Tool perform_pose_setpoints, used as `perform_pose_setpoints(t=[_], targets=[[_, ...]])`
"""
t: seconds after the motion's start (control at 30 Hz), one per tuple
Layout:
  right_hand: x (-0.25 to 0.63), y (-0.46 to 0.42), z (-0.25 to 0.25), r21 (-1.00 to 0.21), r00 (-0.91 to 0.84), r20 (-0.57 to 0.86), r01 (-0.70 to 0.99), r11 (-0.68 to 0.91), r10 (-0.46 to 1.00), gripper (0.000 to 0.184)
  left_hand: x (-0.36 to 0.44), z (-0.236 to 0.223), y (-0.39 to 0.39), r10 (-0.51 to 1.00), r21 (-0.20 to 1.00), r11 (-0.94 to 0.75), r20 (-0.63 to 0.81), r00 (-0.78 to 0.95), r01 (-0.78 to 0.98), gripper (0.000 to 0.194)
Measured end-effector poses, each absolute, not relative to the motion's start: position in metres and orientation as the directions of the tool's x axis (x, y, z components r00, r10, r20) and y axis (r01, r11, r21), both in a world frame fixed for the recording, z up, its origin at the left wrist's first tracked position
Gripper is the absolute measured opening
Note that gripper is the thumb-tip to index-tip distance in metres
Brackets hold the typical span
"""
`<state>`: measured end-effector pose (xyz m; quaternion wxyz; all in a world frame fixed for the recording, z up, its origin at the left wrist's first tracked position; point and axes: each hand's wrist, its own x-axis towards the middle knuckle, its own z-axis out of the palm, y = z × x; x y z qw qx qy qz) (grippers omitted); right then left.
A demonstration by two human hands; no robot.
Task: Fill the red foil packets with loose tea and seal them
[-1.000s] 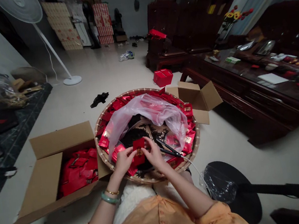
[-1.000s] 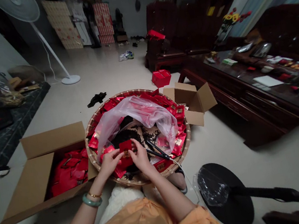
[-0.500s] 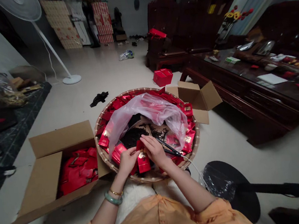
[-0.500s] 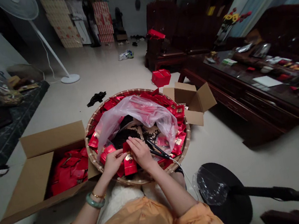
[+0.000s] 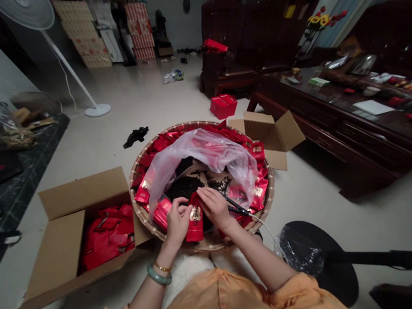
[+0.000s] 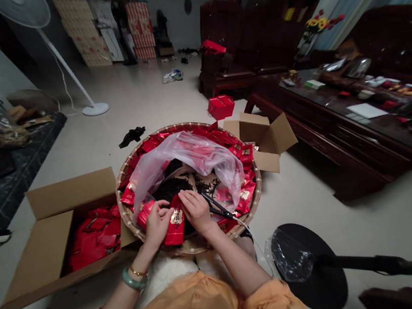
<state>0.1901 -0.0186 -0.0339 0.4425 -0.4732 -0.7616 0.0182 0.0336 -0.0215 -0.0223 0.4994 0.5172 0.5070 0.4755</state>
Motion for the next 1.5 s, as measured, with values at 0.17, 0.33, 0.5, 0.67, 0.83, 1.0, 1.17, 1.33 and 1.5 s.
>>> perform_pose_setpoints(t=[0.17,0.33,0.5,0.67,0.83,1.0,1.17,1.33,1.5], targets=[[0.188,-0.021,-0.035,-0.521,-0.078,0.655,0.674,0.524,0.751,0.035,0.035,-0.017,-0.024,0.994,0.982,-0.095,0.085,0.068,0.163,0.022],[0.185,-0.024,-0.037,-0.526,-0.048,0.69,0.653,0.545,0.723,0.038,0.036,-0.018,-0.026,0.988,0.968,-0.154,0.151,0.033,0.196,0.026],[0.182,-0.025,-0.037,-0.54,-0.016,0.707,0.633,0.554,0.707,0.039,0.034,-0.022,-0.025,0.965,0.93,-0.261,0.259,0.045,0.258,0.027],[0.181,-0.024,-0.036,-0.596,0.037,0.687,0.599,0.534,0.726,0.036,0.029,-0.03,-0.022,0.929,0.857,-0.369,0.343,0.135,0.36,0.029],[0.182,-0.024,-0.034,-0.644,0.072,0.649,0.583,0.496,0.757,0.032,0.031,-0.028,-0.021,0.935,0.862,-0.354,0.323,0.144,0.363,0.029],[0.181,-0.026,-0.034,-0.674,0.064,0.621,0.553,0.491,0.781,0.029,0.03,-0.025,-0.02,0.97,0.894,-0.242,0.222,0.094,0.378,0.024],[0.182,-0.027,-0.036,-0.697,0.059,0.599,0.53,0.484,0.798,0.027,0.028,-0.024,-0.019,0.978,0.899,-0.207,0.187,0.091,0.385,0.022],[0.181,-0.026,-0.039,-0.694,0.046,0.598,0.528,0.489,0.8,0.029,0.029,-0.021,-0.019,0.979,0.91,-0.201,0.185,0.08,0.362,0.022],[0.18,-0.02,-0.035,-0.722,0.025,0.526,0.54,0.432,0.85,0.041,0.03,-0.02,-0.021,0.969,0.895,-0.245,0.221,0.105,0.372,0.02]])
